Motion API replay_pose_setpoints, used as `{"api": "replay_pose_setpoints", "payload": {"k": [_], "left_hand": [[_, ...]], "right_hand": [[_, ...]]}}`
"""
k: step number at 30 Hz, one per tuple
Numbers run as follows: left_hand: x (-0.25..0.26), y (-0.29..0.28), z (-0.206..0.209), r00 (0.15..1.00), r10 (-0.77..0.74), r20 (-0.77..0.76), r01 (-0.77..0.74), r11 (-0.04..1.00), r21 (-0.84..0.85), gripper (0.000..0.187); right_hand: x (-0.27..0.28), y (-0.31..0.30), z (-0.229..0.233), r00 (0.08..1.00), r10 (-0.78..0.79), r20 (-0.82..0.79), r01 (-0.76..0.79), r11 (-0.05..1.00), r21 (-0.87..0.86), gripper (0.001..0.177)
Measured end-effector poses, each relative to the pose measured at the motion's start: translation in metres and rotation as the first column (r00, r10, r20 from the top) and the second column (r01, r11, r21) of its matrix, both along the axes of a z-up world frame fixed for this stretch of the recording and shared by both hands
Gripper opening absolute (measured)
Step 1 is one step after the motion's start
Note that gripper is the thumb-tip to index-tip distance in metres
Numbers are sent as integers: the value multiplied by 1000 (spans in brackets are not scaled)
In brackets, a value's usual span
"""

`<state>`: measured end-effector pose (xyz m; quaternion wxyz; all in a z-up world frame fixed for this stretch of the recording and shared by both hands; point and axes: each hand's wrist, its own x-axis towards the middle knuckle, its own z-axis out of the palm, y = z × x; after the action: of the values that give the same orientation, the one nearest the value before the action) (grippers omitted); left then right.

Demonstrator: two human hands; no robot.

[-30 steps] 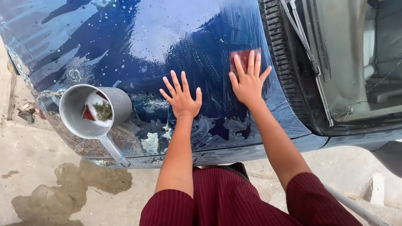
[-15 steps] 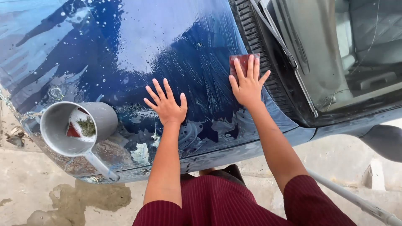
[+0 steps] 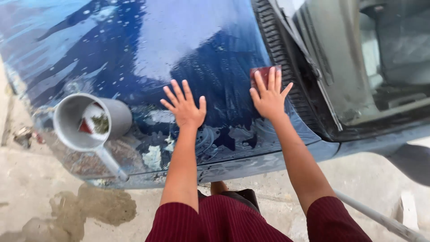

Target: The person sands the hood of a blue car using a sanding block. They repeatedly rub the block over the hood surface in circular and linear motions, occasionally pausing to feel the surface with their hands.

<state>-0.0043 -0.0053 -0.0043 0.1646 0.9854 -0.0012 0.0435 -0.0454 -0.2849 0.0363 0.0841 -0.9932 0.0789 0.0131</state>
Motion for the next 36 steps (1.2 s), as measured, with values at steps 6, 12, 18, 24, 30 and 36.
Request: {"api": "replay_pose_setpoints", "payload": {"k": [6, 12, 18, 24, 30, 36], "left_hand": [[-5, 14, -10, 995, -99, 30, 101, 992, -76, 76], [6, 29, -16, 979, -200, -29, 192, 966, -173, 85], [-13, 97, -20, 924, -382, -23, 372, 911, -178, 67], [-32, 121, -18, 977, -211, 27, 212, 956, -203, 60], [-28, 125, -21, 972, -233, -34, 219, 949, -227, 62], [-25, 125, -23, 979, -201, 38, 203, 943, -265, 58]], "right_hand": [[-28, 41, -6, 1000, 13, -2, -13, 999, -32, 62], [7, 95, -24, 996, 70, 46, -68, 997, -37, 62], [1, 156, -14, 994, 57, -95, -60, 998, -27, 63], [-12, 186, -22, 978, 154, -139, -163, 985, -53, 64], [53, 234, -25, 993, 48, -103, -51, 998, -21, 62], [11, 252, -27, 974, 115, -195, -129, 990, -60, 64]]}}
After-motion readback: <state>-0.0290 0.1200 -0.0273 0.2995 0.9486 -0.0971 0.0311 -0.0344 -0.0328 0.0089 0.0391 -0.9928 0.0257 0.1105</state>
